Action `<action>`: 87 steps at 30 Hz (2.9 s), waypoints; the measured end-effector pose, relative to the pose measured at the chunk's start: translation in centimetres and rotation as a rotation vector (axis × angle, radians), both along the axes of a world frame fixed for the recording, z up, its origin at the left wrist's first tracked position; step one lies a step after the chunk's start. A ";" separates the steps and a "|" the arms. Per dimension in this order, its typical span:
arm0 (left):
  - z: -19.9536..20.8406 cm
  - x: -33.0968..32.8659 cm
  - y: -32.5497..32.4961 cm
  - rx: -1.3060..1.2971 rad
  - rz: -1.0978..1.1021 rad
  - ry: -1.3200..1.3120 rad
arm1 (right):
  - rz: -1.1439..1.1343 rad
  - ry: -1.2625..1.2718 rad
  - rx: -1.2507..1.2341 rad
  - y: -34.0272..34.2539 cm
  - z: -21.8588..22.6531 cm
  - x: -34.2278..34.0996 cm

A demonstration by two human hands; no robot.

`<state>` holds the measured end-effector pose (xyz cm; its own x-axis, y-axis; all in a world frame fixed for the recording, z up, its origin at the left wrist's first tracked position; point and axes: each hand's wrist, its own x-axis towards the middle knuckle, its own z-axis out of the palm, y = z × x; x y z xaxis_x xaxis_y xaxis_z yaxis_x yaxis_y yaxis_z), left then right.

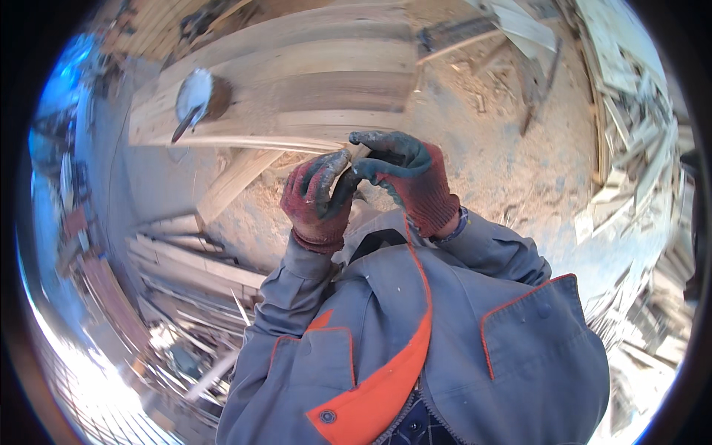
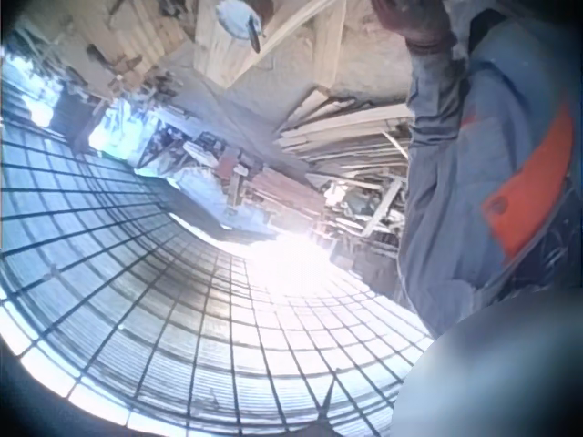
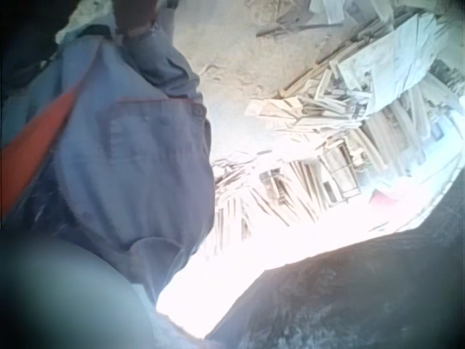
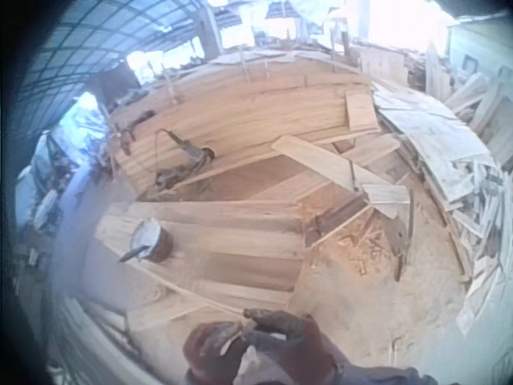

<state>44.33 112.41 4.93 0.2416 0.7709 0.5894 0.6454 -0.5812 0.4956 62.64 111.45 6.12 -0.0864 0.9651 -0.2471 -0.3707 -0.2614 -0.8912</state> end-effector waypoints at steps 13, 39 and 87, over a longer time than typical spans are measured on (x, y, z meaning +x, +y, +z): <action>1.4 -7.3 0.0 -0.071 0.415 -0.139 | 0.289 0.111 0.066 7.1 1.0 -8.8; 4.2 -27.5 7.2 -1.071 0.085 -1.502 | 0.144 -0.328 0.399 12.5 4.5 -28.7; -0.2 -32.8 21.8 -0.679 0.176 -0.687 | -0.095 -0.836 0.648 23.8 2.2 -26.2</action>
